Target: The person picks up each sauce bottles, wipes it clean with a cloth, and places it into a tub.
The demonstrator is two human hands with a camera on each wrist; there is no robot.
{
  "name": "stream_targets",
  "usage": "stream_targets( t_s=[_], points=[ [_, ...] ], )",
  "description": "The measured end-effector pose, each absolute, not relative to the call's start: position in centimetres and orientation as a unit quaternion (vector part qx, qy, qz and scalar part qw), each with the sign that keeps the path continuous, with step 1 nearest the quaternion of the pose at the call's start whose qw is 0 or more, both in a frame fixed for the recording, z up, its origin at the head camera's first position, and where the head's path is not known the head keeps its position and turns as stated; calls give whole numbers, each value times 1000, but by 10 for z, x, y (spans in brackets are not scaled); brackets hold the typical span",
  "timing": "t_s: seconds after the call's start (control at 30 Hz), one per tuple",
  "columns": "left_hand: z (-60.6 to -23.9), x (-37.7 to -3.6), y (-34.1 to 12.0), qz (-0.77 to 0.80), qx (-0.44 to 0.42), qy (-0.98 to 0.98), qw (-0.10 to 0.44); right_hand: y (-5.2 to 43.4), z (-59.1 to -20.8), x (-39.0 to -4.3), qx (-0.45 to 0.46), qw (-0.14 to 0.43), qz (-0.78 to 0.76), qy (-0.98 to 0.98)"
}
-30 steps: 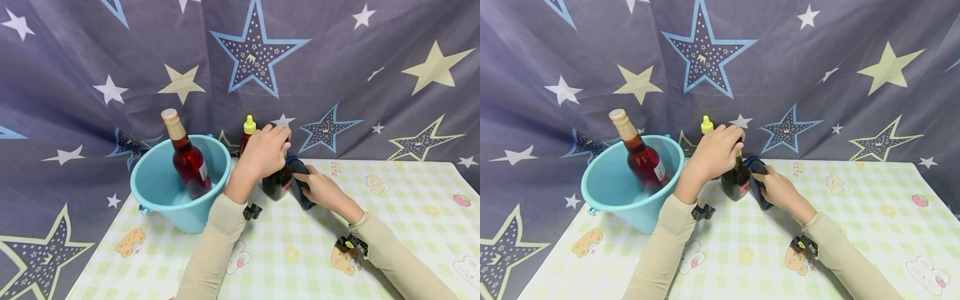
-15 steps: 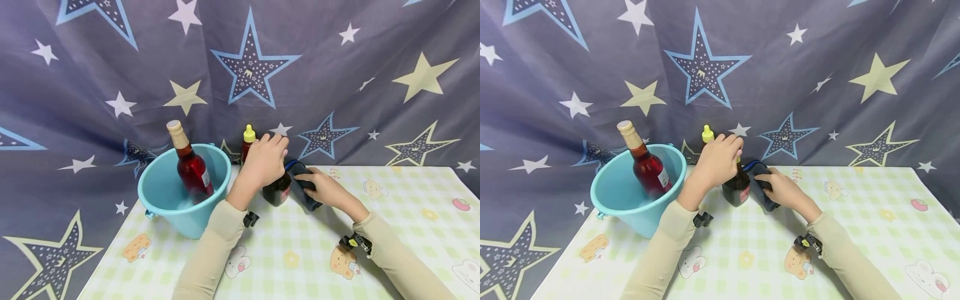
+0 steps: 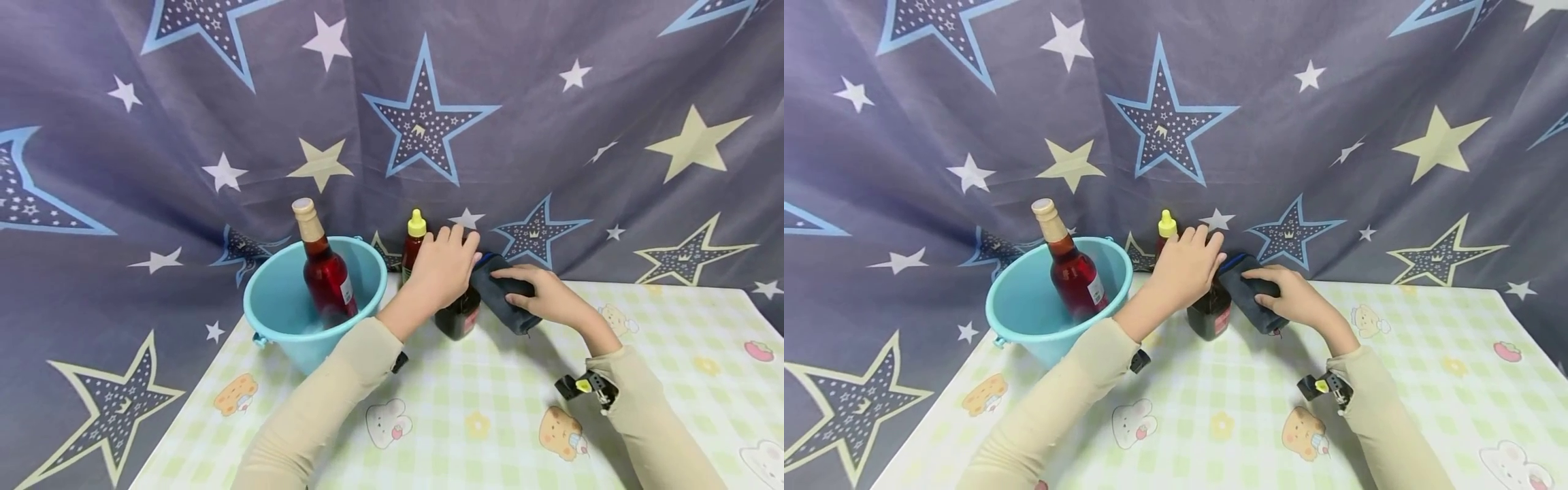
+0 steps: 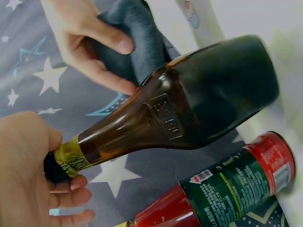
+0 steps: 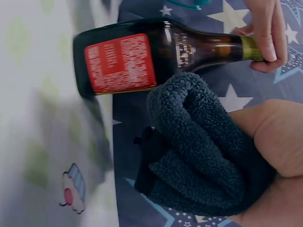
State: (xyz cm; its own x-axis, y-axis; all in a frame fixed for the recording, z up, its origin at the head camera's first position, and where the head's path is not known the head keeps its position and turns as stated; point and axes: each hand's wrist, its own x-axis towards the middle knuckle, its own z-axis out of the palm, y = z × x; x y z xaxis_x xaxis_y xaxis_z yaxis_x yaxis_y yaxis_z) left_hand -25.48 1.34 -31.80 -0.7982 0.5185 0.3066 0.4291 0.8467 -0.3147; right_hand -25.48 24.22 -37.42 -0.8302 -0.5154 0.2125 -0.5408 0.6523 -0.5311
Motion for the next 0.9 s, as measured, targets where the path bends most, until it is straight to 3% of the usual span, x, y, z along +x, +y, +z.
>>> stream_targets(
  t_s=[0.27,0.5,0.9],
  points=[
    [-325,-262,13,142,-247,-918,277,243,-365,-254,287,27,308,-907],
    [-329,-261,9,126,-255,-914,289,241,-365,-250,283,24,306,-909],
    [-283,-232,3,139,-248,-900,332,244,-359,-244,273,15,304,-913]
  ],
)
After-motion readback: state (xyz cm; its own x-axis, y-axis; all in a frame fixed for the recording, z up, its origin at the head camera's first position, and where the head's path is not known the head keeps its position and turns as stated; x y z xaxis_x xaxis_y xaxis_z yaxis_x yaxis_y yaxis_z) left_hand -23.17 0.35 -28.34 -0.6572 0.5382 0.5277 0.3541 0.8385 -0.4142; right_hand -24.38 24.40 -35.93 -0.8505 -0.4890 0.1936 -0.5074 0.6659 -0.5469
